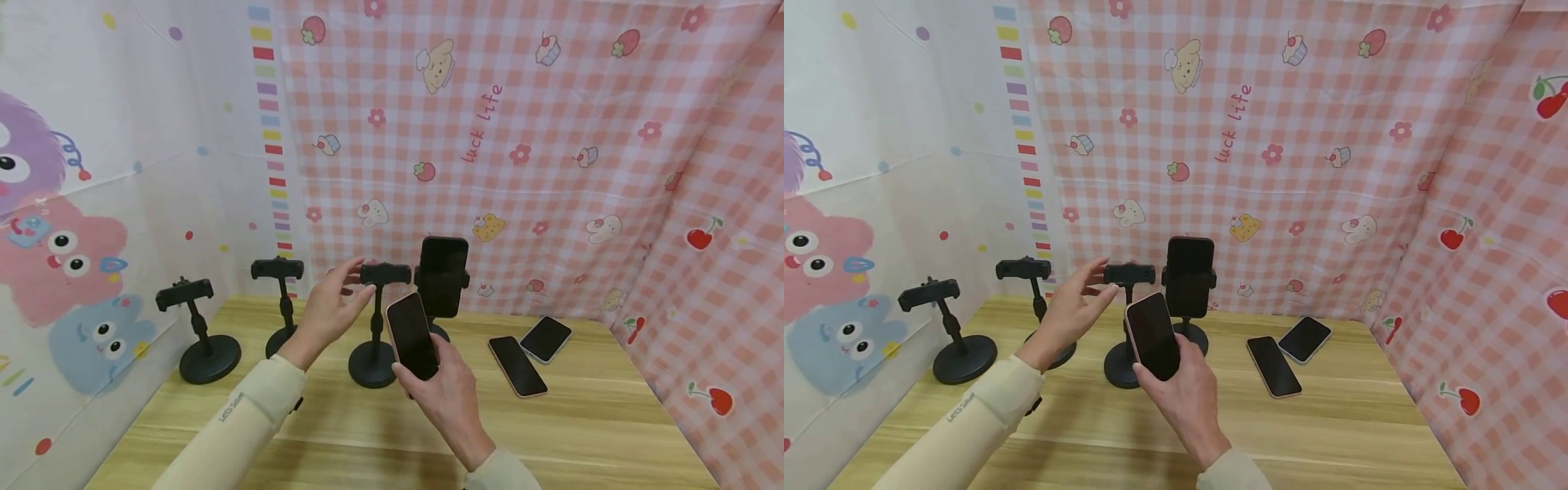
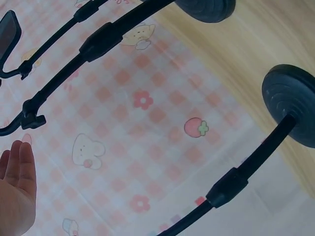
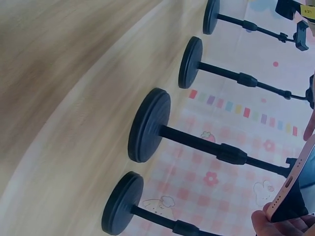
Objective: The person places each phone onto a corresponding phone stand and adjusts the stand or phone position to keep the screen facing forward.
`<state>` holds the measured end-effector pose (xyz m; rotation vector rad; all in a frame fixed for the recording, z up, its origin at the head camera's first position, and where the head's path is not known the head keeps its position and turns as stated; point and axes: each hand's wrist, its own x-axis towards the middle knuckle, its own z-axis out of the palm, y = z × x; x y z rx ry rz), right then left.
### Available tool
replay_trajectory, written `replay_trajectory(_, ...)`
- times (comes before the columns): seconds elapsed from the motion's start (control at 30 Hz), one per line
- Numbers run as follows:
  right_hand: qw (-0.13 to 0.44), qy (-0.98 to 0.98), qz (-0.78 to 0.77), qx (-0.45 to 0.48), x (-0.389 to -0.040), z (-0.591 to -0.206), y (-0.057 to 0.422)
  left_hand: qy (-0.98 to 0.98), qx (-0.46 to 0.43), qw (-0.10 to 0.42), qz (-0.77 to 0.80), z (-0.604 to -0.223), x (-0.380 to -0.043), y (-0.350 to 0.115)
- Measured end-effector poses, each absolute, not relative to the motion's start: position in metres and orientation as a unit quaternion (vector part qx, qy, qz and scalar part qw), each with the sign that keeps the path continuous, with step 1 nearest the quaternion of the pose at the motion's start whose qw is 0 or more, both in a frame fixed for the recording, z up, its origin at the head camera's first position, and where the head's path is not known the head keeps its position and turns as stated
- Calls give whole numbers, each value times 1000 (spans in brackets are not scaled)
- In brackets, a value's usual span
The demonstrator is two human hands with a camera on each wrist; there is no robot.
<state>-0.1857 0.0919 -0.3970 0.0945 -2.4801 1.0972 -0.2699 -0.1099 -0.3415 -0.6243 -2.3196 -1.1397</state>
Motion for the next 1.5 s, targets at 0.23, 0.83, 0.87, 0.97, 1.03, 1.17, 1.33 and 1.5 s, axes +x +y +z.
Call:
replay_trajectory(0.23, 226, -884, 405, 51, -189, -389, 84, -845, -243, 254, -402, -336, -270, -108)
replay_trajectory(0.83, 251, -863, 431, 75, -201, -372, 73, -834, -285, 285, -376, -331, -272, -107)
replay_trajectory(0.87, 254, -861, 433, 78, -202, -371, 73, -835, -285, 283, -378, -330, -272, -107)
replay_trajectory(0.97, 259, -858, 435, 82, -204, -369, 72, -834, -283, 278, -384, -330, -271, -106)
replay_trajectory(1.03, 259, -858, 437, 80, -206, -367, 72, -835, -280, 278, -384, -330, -271, -106)
replay_trajectory(1.17, 252, -860, 439, 69, -208, -364, 70, -834, -278, 279, -385, -329, -271, -105)
replay_trajectory(1.33, 254, -855, 447, 70, -209, -361, 67, -834, -280, 286, -381, -330, -271, -105)
replay_trajectory(1.5, 251, -847, 463, 71, -210, -358, 62, -828, -283, 294, -385, -330, -271, -104)
